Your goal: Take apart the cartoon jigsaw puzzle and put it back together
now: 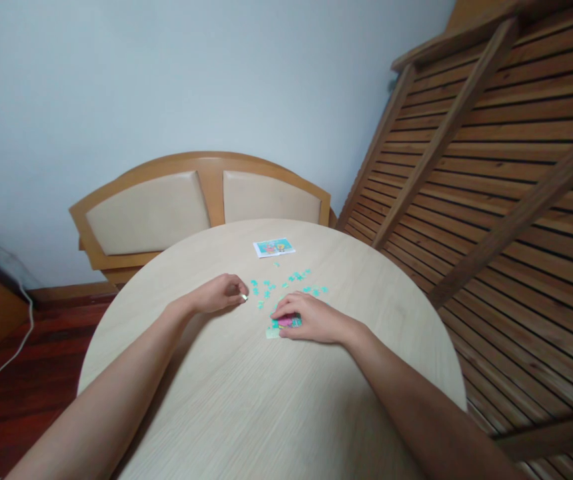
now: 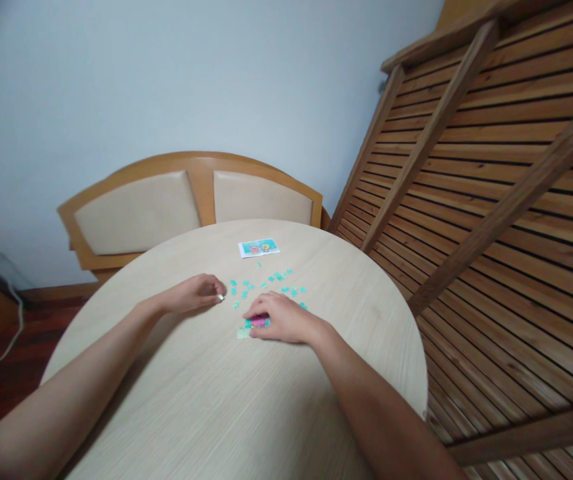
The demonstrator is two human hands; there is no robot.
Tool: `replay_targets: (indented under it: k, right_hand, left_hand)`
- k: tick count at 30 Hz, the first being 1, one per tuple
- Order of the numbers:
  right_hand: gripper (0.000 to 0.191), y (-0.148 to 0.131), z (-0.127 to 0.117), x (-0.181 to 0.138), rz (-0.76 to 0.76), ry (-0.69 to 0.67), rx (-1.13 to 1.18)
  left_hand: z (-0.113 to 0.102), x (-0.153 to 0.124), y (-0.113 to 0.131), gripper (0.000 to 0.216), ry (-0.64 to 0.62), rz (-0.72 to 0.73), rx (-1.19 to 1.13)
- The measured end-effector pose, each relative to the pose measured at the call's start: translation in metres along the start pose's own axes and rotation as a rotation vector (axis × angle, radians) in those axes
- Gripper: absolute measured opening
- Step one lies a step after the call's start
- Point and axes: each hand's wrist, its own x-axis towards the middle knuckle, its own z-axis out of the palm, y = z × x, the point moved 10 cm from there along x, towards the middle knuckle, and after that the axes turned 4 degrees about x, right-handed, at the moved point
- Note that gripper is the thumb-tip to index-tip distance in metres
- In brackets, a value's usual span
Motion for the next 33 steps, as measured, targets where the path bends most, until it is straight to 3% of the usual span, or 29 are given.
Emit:
replay_targets:
  k: [8,20,33]
  right_hand:
    - [0.031,0.014,-0.004,-0.007,0.02,-0.014,0.008]
    - [0.029,0.015,-0.001,-0.006,0.024,0.003,-0.007]
    - [0.029,0.015,-0.002,-0.006,0.023,0.011,-0.018]
  left_hand:
    - [0.007,0.0,0.007,0.03,-0.045,-0.025,-0.187]
    - [0.033,0.003,0.042,0.029,-0.15,0.012,-0.32]
    - [0.042,0.005,0.052,0.019,-0.155,0.044,-0.311]
